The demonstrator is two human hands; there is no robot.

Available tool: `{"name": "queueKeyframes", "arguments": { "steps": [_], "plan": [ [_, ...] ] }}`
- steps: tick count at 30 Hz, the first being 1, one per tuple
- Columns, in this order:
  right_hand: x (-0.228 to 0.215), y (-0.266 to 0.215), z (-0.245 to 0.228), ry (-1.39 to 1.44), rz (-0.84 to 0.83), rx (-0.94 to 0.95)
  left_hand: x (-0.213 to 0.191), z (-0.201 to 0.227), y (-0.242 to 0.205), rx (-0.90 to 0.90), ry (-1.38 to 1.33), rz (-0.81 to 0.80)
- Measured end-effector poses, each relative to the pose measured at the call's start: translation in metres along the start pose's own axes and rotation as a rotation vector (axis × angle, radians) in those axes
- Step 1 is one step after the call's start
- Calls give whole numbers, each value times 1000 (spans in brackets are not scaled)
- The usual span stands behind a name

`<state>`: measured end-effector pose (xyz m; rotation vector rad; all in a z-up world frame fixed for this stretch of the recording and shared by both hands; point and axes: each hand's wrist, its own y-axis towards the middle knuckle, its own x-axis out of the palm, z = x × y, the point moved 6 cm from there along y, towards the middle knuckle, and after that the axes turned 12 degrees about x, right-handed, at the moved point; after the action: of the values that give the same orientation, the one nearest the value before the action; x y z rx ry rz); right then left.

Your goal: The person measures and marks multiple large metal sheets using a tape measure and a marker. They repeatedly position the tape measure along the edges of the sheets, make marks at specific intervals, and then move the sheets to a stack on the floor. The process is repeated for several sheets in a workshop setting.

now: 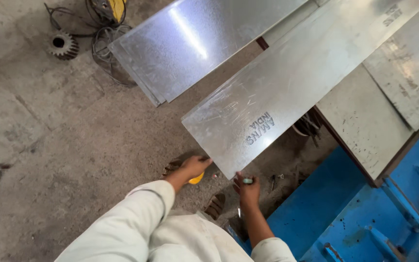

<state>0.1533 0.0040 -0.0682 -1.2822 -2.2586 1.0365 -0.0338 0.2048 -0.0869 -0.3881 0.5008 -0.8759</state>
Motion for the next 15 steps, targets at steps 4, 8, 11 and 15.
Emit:
{"name": "queueKeyframes", "arguments": {
  "steps": [4, 8, 11, 15],
  "plan": [
    [11, 3, -11, 47, -14, 41, 18, 21, 5, -212, -52, 144],
    [13, 5, -8, 154, -101, 57, 19, 17, 7, -211, -105, 247],
    [4, 0, -4, 262, -204, 54, 29, 17, 1, -208, -216, 230],
    [-5, 2, -2, 273, -205, 73, 30, 25, -11, -164, -124, 168]
  ]
}}
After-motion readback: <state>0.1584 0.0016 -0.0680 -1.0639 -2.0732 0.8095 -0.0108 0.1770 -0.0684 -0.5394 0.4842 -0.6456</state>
